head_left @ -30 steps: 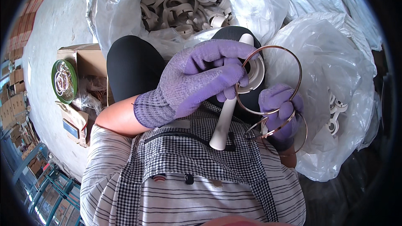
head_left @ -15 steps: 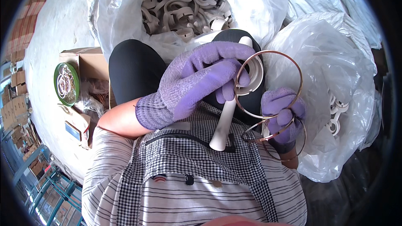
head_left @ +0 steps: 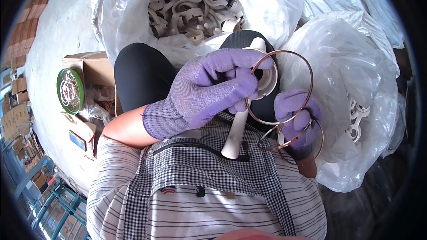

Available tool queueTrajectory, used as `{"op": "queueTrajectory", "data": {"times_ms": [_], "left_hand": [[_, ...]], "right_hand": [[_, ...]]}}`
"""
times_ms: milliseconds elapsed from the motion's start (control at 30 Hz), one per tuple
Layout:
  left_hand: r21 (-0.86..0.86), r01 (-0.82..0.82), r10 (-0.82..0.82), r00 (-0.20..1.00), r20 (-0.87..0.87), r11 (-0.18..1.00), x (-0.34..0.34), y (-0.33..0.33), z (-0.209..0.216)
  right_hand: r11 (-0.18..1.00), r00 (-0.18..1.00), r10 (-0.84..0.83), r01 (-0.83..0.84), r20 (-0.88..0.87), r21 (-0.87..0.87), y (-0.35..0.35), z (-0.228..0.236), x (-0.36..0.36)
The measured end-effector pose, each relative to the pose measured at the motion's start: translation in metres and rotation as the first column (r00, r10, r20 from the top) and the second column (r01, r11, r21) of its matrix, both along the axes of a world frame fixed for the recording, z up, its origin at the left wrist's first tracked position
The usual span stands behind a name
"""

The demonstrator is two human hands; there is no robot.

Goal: The person sits on the floor and repeatedly picks up white plastic hooks from a large bag, then inserts copper wire rings into the central hole of each hook. The person handles the items one at a time and places the assembled units back into the bag.

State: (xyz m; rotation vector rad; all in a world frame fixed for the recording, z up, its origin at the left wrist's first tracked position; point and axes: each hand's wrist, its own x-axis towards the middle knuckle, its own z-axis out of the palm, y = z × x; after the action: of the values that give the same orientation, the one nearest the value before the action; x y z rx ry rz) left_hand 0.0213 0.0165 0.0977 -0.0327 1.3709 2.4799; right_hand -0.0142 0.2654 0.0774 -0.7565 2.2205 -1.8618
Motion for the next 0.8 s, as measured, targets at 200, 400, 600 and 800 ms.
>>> {"op": "queueTrajectory", "data": {"times_ms": [200,400,600,800], "left_hand": [[-0.031,-0.027,0.027,1.000,0.000,0.999,0.000,-0.001,0.003],[-0.040,-0.038,0.037,0.998,-0.043,0.998,0.001,-0.001,0.004],[0.061,-0.063,0.065,0.997,-0.028,0.996,0.002,-0.001,0.000],[0.122,-0.045,0.041,0.998,0.038,0.992,0.002,-0.001,0.000]], "right_hand": [[1.000,1.000,-0.019,0.019,0.019,-0.009,0.000,-0.026,0.001],[0.918,0.845,0.203,0.012,0.495,-0.396,-0.001,-0.014,0.003],[0.886,0.840,0.226,0.034,0.494,-0.463,-0.001,-0.020,0.006],[0.939,0.739,0.010,0.225,0.674,-0.261,-0.002,-0.003,0.011]]}}
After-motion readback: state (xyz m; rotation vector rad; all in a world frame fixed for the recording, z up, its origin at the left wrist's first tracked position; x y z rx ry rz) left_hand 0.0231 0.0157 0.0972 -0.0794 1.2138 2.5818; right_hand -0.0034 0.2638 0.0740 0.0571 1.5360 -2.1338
